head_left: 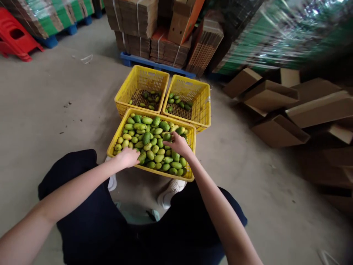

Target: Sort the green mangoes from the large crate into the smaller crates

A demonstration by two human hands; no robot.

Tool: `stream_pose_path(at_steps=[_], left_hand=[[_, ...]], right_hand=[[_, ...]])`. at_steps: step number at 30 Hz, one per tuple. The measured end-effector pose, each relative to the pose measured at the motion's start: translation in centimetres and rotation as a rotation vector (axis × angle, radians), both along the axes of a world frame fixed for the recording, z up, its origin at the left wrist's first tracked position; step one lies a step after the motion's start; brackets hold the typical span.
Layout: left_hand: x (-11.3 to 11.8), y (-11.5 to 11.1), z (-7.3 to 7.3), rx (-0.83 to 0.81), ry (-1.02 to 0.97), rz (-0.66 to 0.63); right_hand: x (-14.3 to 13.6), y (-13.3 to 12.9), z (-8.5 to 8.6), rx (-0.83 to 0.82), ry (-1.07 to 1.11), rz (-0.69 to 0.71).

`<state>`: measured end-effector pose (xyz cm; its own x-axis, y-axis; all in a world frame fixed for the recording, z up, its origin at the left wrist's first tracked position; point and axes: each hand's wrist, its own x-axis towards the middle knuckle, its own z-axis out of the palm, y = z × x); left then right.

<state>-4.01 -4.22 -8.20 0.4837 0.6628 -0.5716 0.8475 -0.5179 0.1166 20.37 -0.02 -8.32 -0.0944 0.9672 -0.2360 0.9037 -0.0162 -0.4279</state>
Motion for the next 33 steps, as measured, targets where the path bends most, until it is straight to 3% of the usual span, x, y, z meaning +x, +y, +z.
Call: stream_pose_path(at_steps=[2,5,11,14,19,25,28,31,33], left_hand=[[1.5,0.1,-0.4,0.000,-0.014,0.029],[3.5,0.8,-1.1,0.035,0.024,0.137],[5.1,2.8,-2.9,-0.069,0.144,0.211],[5.4,3.0,-3.0,-0.121,0.149,0.218],[5.8,3.8,0.0,0.042,0.044,0.239],[5.4,4.6,4.5,0.487,-0.728,0.394],[5.0,3.5,5.3,0.609,-0.944,0.429],[4.6,2.2,5.3,0.672,-1.015,0.417],[4.4,1.6,5.2,0.677,-1.027,0.404]], right_hand=[[0.3,-2.0,1.1,-0.019,0.132,-0.083],[0.4,-4.7,2.3,-0.082,0.139,-0.118],[0.4,-7.9,3.9,-0.152,-0.031,-0.119],[-0.1,-8.3,4.2,-0.156,-0.209,-0.091],[-1.5,-7.7,4.5,-0.116,-0.277,-0.089],[-2.1,-6.7,6.3,0.101,-0.124,-0.149],[-1.5,-6.5,7.2,0.299,-0.006,-0.121],[-0.8,-6.5,7.2,0.543,0.134,-0.101],[-0.7,-6.6,6.7,0.616,0.202,-0.144]])
